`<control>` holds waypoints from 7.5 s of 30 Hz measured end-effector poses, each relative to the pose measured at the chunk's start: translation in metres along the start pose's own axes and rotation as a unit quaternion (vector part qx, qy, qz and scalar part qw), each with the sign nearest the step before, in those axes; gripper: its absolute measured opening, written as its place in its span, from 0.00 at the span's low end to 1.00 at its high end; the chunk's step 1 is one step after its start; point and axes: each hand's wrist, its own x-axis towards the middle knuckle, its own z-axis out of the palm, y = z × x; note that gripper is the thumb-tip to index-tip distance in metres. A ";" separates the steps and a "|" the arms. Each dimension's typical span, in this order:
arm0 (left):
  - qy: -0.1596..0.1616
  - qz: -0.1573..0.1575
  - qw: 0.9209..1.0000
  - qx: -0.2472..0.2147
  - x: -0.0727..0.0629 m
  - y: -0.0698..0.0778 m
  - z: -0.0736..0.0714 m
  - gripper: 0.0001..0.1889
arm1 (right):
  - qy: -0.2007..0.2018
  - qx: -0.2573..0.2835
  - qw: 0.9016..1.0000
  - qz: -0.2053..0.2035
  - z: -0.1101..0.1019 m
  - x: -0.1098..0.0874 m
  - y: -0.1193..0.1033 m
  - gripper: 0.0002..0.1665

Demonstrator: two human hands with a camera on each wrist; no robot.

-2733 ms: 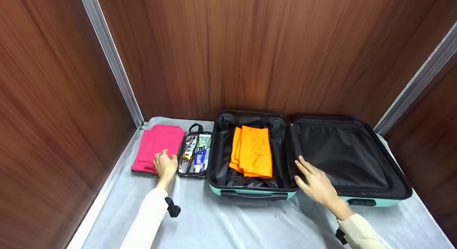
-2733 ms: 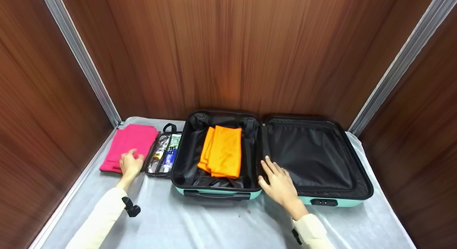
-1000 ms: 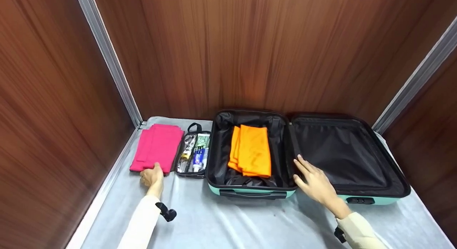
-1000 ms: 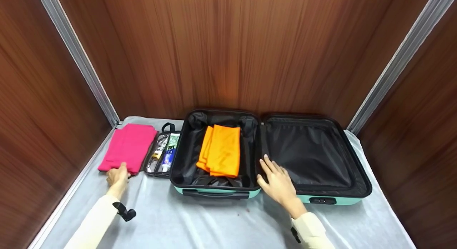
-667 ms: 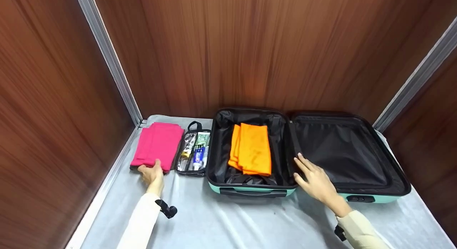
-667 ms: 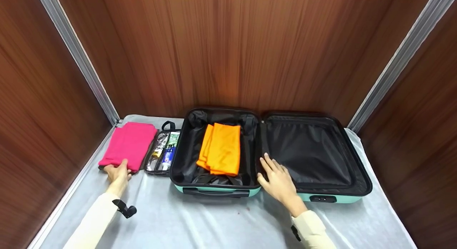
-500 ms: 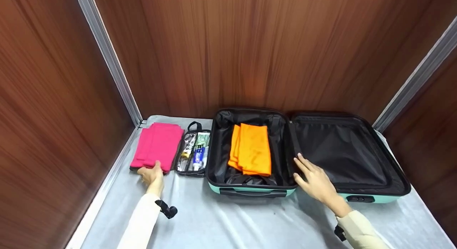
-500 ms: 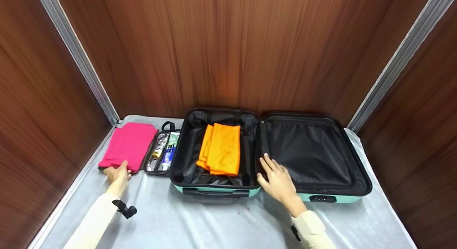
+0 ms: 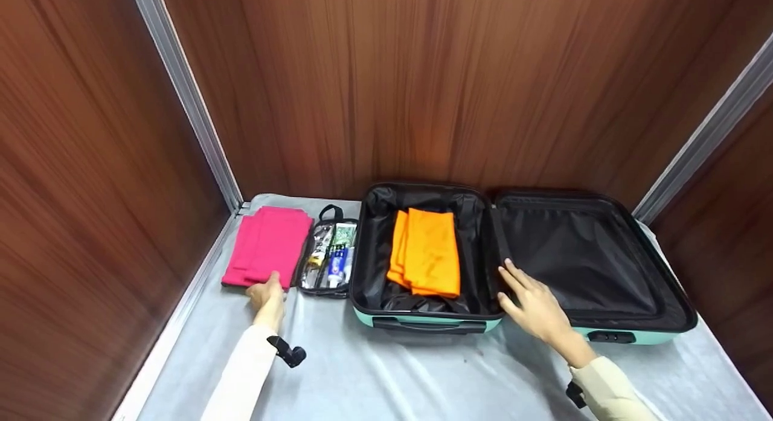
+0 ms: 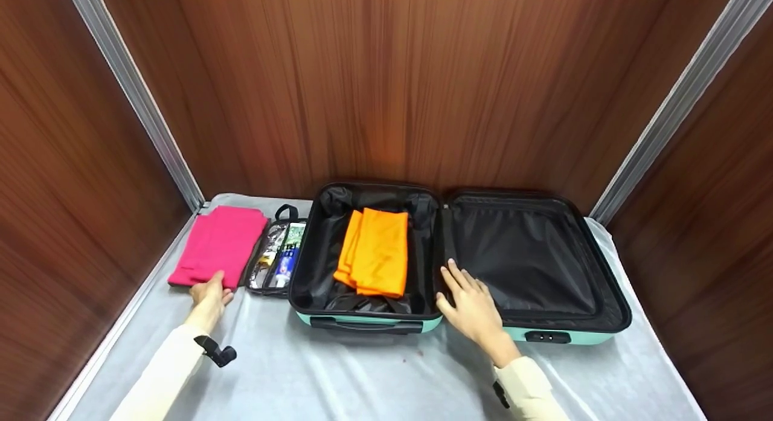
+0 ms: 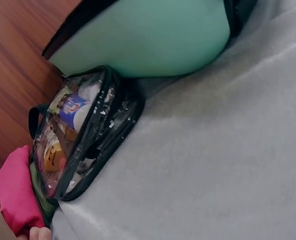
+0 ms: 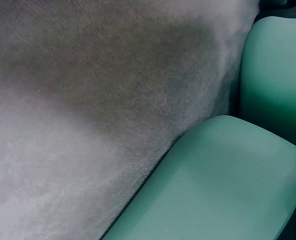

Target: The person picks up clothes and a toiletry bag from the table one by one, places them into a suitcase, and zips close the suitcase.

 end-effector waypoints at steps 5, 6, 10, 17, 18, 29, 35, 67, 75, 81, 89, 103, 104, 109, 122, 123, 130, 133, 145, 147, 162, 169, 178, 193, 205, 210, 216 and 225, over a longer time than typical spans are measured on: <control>-0.002 -0.043 0.990 -0.136 0.007 0.004 0.003 0.32 | 0.003 0.000 1.000 -0.001 0.000 0.000 0.000 0.32; -0.003 -0.048 0.988 -0.150 0.008 0.004 0.003 0.33 | 0.002 0.000 1.000 -0.001 0.000 -0.001 0.000 0.32; 0.012 -0.051 0.989 -0.140 0.006 0.009 0.003 0.35 | -0.007 0.000 1.000 0.006 -0.001 -0.001 -0.001 0.33; 0.026 -0.033 0.982 -0.186 0.007 0.016 0.003 0.36 | -0.008 0.002 1.000 0.008 -0.001 -0.002 -0.001 0.33; 0.026 -0.029 0.981 -0.188 0.007 0.017 0.003 0.36 | -0.007 0.003 1.000 0.006 -0.001 -0.001 -0.001 0.33; 0.061 -0.045 0.991 -0.109 0.002 0.023 0.001 0.40 | 0.007 0.000 1.000 -0.007 0.000 0.000 -0.001 0.32; 0.046 -0.068 0.979 -0.187 0.004 0.030 0.001 0.37 | 0.003 -0.001 1.000 -0.003 0.000 0.000 -0.001 0.32; -0.053 -0.078 0.973 -0.210 0.030 0.011 -0.011 0.34 | -0.004 0.000 1.000 0.002 0.000 -0.001 0.000 0.33; -0.003 -0.077 0.981 -0.175 0.029 0.011 -0.010 0.24 | -0.003 0.002 1.000 0.003 0.002 -0.001 0.000 0.32; 0.002 -0.075 0.981 -0.181 0.028 0.012 -0.007 0.27 | -0.004 0.003 1.000 0.007 0.001 -0.002 -0.001 0.33; -0.018 -0.019 0.983 -0.181 0.024 0.013 -0.005 0.34 | 0.004 0.000 1.000 -0.001 0.000 0.000 -0.001 0.32; -0.031 0.030 0.978 -0.203 0.015 0.024 -0.001 0.35 | -0.009 0.004 1.000 0.012 0.000 -0.001 0.000 0.33; -0.033 0.036 0.978 -0.203 0.014 0.024 -0.001 0.35 | -0.009 0.004 1.000 0.013 0.000 -0.001 -0.001 0.33; -0.044 0.047 0.977 -0.201 0.012 0.028 -0.001 0.38 | -0.006 0.003 1.000 0.010 -0.001 -0.001 -0.001 0.33; -0.040 0.091 0.977 -0.190 0.004 0.044 0.005 0.33 | -0.007 0.000 1.000 0.013 -0.001 -0.002 -0.001 0.33; -0.041 0.093 0.976 -0.191 0.003 0.045 0.005 0.33 | -0.007 -0.001 1.000 0.013 -0.001 -0.002 -0.001 0.33; -0.051 0.088 0.967 -0.232 -0.005 0.058 0.007 0.35 | -0.007 0.001 1.000 0.008 -0.001 -0.001 -0.001 0.33; -0.062 0.088 0.962 -0.252 -0.009 0.063 0.008 0.36 | -0.008 -0.001 1.000 0.010 -0.001 -0.001 -0.001 0.33; -0.065 0.101 0.955 -0.271 -0.016 0.082 0.010 0.34 | -0.001 -0.005 1.000 0.004 -0.001 -0.001 -0.001 0.32; -0.066 0.106 0.954 -0.272 -0.018 0.085 0.011 0.33 | -0.001 -0.005 1.000 0.005 -0.001 -0.002 0.000 0.32; -0.085 0.110 0.939 -0.314 -0.034 0.103 0.024 0.30 | -0.003 0.002 1.000 0.005 -0.002 -0.002 -0.001 0.32; -0.072 0.110 0.941 -0.313 -0.044 0.112 0.030 0.24 | 0.002 0.001 1.000 -0.001 -0.002 -0.002 -0.001 0.32; -0.105 0.116 0.934 -0.323 -0.057 0.126 0.038 0.27 | -0.009 -0.001 1.000 0.010 -0.004 -0.002 -0.003 0.33; -0.131 0.138 0.926 -0.327 -0.082 0.143 0.061 0.27 | -0.006 0.004 1.000 0.008 -0.005 -0.005 -0.004 0.32; -0.132 0.150 0.926 -0.321 -0.099 0.150 0.081 0.24 | -0.005 -0.001 1.000 0.007 -0.004 -0.005 -0.003 0.33; -0.142 0.147 0.926 -0.317 -0.107 0.150 0.090 0.24 | -0.003 -0.001 1.000 0.006 -0.004 -0.004 -0.002 0.32; -0.145 0.147 0.927 -0.314 -0.115 0.149 0.102 0.26 | -0.005 -0.001 1.000 0.007 -0.004 -0.005 -0.001 0.33; -0.171 0.152 0.925 -0.304 -0.128 0.145 0.119 0.31 | -0.013 -0.003 1.000 0.016 -0.007 -0.007 0.001 0.33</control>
